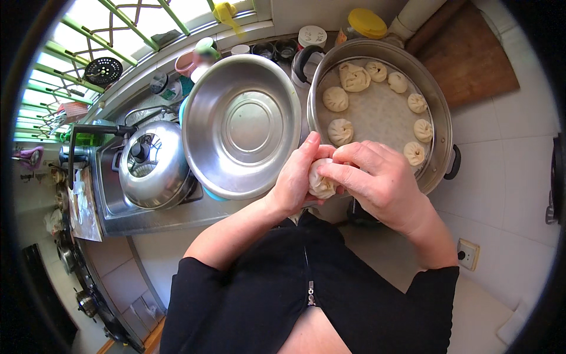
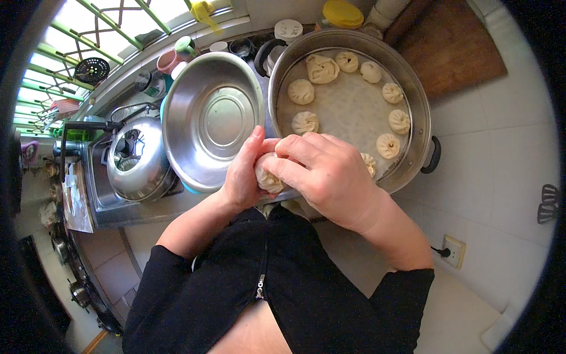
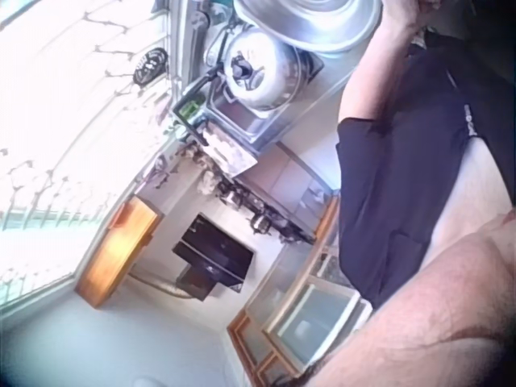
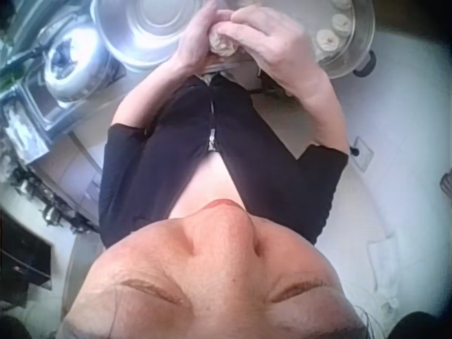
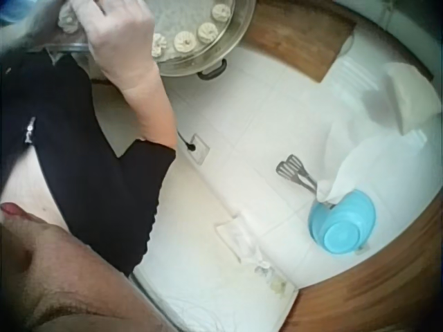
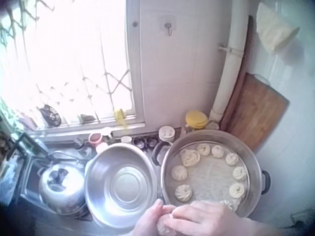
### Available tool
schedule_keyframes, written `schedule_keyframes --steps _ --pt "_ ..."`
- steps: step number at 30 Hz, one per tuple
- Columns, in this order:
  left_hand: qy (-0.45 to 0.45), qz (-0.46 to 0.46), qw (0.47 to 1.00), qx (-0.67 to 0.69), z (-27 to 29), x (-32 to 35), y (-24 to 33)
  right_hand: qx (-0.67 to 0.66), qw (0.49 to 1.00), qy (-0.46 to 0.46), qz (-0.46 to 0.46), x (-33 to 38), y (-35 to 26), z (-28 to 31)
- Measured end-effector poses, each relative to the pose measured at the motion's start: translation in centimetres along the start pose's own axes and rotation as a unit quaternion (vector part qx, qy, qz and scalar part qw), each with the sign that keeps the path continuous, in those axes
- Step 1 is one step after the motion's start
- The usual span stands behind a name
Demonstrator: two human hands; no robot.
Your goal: The person prepares dumplings by using chopsticks to place filling onto circular dough skins, folding and crimping the edges to seal them, and placing the finished dumplings into a steamer tray.
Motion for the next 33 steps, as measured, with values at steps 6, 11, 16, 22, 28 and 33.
schedule_keyframes --steps 6,11,16,22,28,33 --pt "-0.005 0.047 0.996 -0.072 0.0 -0.3 0.2 0.057 0.994 -0.084 0.047 -0.7 0.2 0.6" --pt "0.012 0.087 0.994 -0.06 -0.6 -0.3 0.6 0.043 0.991 -0.118 0.056 -1.3 0.4 1.0" --pt "-0.068 0.069 0.995 0.024 0.5 -0.5 0.9 -0.153 0.98 -0.061 -0.107 -0.3 0.8 2.7" --pt "0.059 0.069 0.977 0.192 -2.4 -0.4 0.4 -0.047 0.992 -0.053 -0.106 1.6 -1.6 1.1" --pt "0.043 0.159 0.97 0.179 -4.5 1.7 -0.1 -0.095 0.986 -0.07 -0.121 3.3 -1.5 0.8" --pt "-0.006 0.201 0.963 0.181 -5.5 2.4 1.5 -0.305 0.93 -0.126 -0.164 3.4 0.1 2.0"
Point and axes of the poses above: each hand's wrist, its own x-axis away from the middle knuckle, its own z-axis out of the back of the hand, y = z × x, the point moved 1 cm from there along -x, towards the middle knuckle, and after that the axes turned 2 degrees about -z, right-handed, at the moved point
